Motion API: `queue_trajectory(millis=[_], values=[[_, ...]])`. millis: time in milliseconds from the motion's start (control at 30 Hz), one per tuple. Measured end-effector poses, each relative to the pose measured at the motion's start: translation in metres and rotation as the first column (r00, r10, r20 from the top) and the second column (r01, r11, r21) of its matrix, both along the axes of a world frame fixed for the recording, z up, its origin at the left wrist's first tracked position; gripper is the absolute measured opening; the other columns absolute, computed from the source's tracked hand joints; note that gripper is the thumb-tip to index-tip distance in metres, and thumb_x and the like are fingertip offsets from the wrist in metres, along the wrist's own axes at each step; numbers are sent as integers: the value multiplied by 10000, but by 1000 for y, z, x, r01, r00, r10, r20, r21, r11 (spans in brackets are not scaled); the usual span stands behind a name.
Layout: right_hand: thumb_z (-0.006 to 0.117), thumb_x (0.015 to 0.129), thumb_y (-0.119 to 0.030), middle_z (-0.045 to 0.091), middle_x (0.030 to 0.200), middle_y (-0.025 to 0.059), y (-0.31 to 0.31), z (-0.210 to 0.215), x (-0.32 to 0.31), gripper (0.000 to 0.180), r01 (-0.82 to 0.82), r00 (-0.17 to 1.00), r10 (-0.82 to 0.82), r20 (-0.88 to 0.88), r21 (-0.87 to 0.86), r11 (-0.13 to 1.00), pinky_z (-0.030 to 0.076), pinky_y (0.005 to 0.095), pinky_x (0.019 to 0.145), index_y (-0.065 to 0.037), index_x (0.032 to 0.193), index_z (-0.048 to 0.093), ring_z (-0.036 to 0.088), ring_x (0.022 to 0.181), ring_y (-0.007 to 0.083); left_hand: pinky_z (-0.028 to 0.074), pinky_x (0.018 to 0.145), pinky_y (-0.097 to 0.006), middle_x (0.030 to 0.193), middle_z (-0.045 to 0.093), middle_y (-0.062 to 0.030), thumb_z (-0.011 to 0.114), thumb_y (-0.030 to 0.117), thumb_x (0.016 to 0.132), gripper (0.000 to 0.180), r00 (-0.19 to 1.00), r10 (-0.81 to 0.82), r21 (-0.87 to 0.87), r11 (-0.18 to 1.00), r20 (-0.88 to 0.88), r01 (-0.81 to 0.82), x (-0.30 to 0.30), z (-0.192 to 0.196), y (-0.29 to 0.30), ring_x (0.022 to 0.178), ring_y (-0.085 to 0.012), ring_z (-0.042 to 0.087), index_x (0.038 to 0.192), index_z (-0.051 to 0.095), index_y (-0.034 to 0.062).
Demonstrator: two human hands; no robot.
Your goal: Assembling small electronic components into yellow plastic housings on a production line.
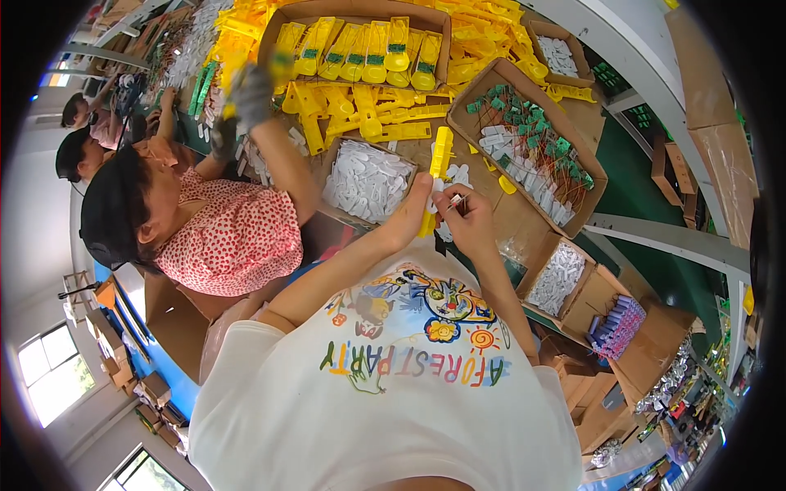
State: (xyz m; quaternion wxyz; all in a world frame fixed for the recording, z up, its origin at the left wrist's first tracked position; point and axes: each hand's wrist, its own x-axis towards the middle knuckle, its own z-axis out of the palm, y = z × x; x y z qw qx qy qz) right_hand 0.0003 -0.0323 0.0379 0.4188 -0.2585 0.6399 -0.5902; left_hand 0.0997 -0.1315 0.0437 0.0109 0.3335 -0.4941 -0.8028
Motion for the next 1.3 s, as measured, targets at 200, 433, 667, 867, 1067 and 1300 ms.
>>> queue_trajectory(millis=[200, 433, 667, 867, 1067, 1300], values=[[622, 838, -105, 570, 654, 10, 4, 3, -28, 127, -67, 996, 73, -52, 108, 992, 398, 202, 528, -3, 896, 573, 521, 592, 48, 465, 637, -293, 810, 557, -62, 277, 495, 960, 480, 960, 250, 206, 953, -128, -220, -2, -7, -12, 675, -147, 538, 1036, 496, 75], [598, 845, -131, 543, 714, -7, 1, -13, -15, 132, -11, 985, 46, -169, 202, 979, 384, 221, 543, -24, 909, 557, 469, 617, 51, 461, 703, -267, 885, 543, -40, 547, 183, 879, 277, 987, 62, -209, 973, -150, -93, -7, 19, -6, 762, -135, 547, 1111, 482, 45], [649, 832, -182, 506, 619, -1, 12, 12, -25, 185, -76, 971, 91, -223, 78, 994, 365, 237, 510, -18, 814, 564, 445, 560, 66, 469, 666, -246, 909, 550, -39, 649, 16, 778, 419, 986, 91, -376, 917, -139, -137, -5, 20, -10, 774, -110, 552, 1139, 438, 19], [667, 817, -134, 495, 551, 8, 11, 19, -12, 201, 111, 917, -133, -377, -78, 991, 329, 243, 449, -8, 698, 564, 410, 489, 65, 478, 633, -271, 863, 598, -78, 679, 29, 758, 354, 942, 174, -606, 729, -288, -320, -4, 17, -1, 718, -142, 591, 1040, 466, 17], [649, 837, -154, 497, 500, 13, 3, 21, -4, 219, 233, 913, -257, -317, -112, 966, 324, 227, 421, -3, 699, 573, 423, 450, 60, 460, 732, -272, 912, 578, -75, 603, 100, 843, 268, 902, 182, -549, 741, -391, -388, -8, 30, -6, 802, -156, 562, 1061, 492, -8], [611, 860, -197, 552, 580, 61, 2, 57, 1, 231, 123, 882, -177, -437, -148, 981, 373, 292, 430, -16, 727, 555, 499, 451, 152, 474, 762, -390, 1013, 560, -110, 275, 299, 941, 398, 912, 279, 361, 918, -300, -162, -2, 32, -23, 841, -236, 567, 1120, 501, 25]])
